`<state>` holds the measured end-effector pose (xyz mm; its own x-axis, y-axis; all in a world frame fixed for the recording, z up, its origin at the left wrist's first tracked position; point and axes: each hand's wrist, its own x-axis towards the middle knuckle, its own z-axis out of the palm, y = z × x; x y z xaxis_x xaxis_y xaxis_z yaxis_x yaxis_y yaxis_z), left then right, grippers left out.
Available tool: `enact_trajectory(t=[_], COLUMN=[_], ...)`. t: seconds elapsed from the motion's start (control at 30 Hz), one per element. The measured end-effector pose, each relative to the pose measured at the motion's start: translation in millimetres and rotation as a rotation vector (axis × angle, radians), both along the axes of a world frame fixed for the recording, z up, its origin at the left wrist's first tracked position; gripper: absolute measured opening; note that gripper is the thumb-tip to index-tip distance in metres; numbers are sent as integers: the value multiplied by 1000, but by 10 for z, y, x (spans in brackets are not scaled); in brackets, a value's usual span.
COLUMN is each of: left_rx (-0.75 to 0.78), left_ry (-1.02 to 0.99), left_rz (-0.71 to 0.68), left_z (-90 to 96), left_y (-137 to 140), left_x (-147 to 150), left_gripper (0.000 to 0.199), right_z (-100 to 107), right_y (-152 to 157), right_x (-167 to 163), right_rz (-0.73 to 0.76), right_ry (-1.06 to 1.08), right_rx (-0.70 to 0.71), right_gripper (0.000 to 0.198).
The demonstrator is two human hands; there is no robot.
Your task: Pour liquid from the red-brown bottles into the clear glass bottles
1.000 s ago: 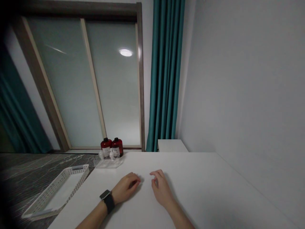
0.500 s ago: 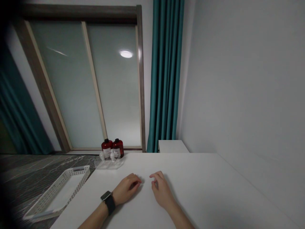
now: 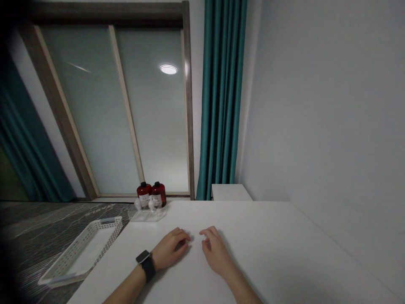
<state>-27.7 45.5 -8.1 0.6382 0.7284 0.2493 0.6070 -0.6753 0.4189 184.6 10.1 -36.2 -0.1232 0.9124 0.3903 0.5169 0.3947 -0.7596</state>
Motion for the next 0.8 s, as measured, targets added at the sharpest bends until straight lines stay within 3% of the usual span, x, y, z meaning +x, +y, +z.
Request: enact_trajectory(t=[0.23,0.33,0.43,0.6,0.8], left_rx=[-34,-4,46,133,108], left_ry=[-25,-153,-562,-846,-1060], left_rz=[27,75,314,661,802], left_z=[4,67,113,50,-41], left_y=[30,112,238,466,622], left_x=[-90,-251,-445,-700,-856], left_gripper=[29,24,16,24,22], right_z=[-37,-48,-43,-57,-3], right_y=[11,6,0,-19,-179], right_x=[25,18,15,4,-344], right_rz=[7,7,2,18,107], right_ry=[-47,-39,-30,-32,-184], right_rx=[3,0,10,7,31], right_gripper=[32,31,29,27,35])
